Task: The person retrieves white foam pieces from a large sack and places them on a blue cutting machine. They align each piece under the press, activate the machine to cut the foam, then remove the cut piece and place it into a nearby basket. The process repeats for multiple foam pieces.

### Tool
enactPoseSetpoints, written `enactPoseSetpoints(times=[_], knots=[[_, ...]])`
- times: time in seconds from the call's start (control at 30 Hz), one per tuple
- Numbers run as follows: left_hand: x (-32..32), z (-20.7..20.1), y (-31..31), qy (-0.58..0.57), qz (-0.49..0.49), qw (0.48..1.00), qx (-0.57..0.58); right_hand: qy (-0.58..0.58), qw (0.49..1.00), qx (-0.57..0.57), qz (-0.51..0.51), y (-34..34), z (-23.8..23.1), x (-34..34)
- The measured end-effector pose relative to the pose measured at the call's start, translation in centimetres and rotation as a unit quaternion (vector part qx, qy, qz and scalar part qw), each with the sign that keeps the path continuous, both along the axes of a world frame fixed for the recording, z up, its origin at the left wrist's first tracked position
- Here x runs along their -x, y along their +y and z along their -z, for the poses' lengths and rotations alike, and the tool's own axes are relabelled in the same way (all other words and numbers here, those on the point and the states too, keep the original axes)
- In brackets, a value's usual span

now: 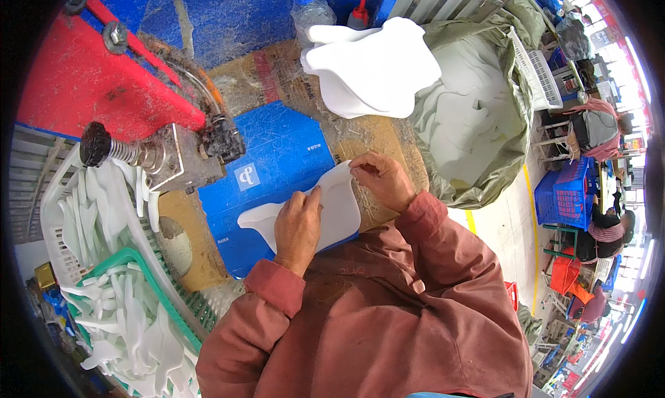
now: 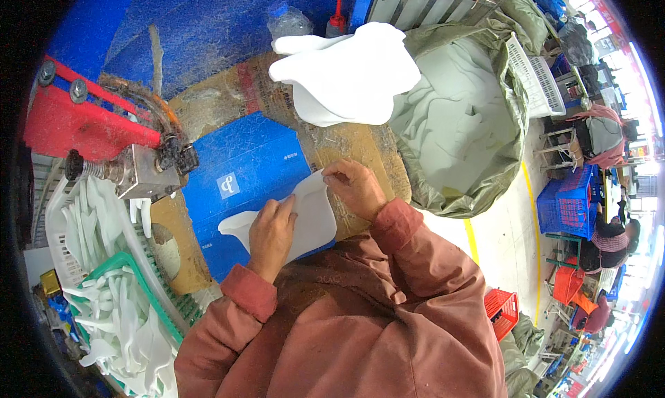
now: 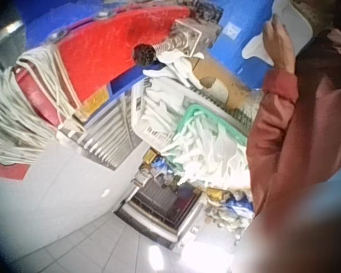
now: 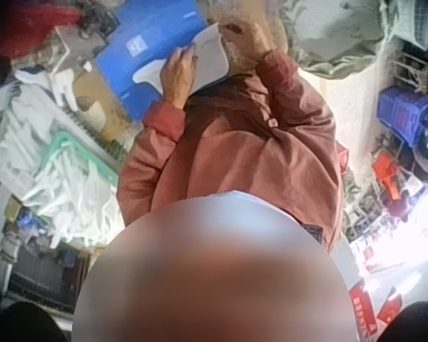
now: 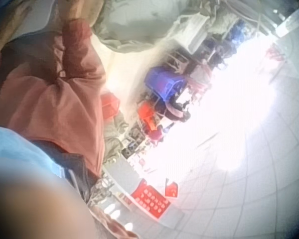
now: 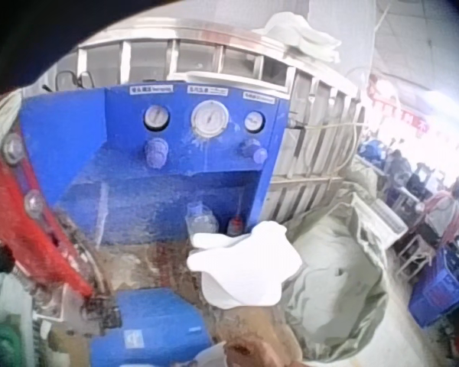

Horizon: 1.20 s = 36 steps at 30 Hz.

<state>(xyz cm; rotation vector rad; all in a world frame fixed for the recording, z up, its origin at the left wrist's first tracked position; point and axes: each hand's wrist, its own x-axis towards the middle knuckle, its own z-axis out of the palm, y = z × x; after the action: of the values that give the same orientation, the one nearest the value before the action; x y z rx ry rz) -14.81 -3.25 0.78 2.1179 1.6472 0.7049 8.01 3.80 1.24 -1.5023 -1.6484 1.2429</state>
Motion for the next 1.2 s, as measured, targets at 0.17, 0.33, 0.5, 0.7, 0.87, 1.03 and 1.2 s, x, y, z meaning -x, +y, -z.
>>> enactPoseSetpoints(times=[0.17,0.33,0.5,0.7,0.87,1.03,1.2], knots=[[0.0,0.3,0.0,0.017,0.004,1.0,-0.013,-0.05,0.995,-0.087,-0.005,0.6,0.3,0.4],[0.0,0.2,0.0,0.015,0.01,1.0,-0.023,-0.057,0.994,-0.095,-0.012,1.0,0.6,0.5],[0.0,0.3,-0.1,0.016,0.007,1.0,-0.012,-0.082,0.989,-0.122,-0.03,1.6,1.4,0.5],[0.1,0.7,0.0,0.014,0.0,1.0,0.011,-0.13,0.984,-0.125,-0.01,1.9,2.4,0.5],[0.1,0.4,0.1,0.014,0.006,1.0,-0.003,-0.171,0.982,-0.064,-0.038,2.7,2.1,0.1],[0.1,0.7,-0.4,0.048,0.022,0.999,-0.002,-0.207,0.976,-0.033,-0.063,3.2,3.4,-0.3],[-0.3,3.6,-1.2,0.029,0.004,0.999,0.034,-0.244,0.968,0.018,-0.058,3.5,4.1,-1.4]])
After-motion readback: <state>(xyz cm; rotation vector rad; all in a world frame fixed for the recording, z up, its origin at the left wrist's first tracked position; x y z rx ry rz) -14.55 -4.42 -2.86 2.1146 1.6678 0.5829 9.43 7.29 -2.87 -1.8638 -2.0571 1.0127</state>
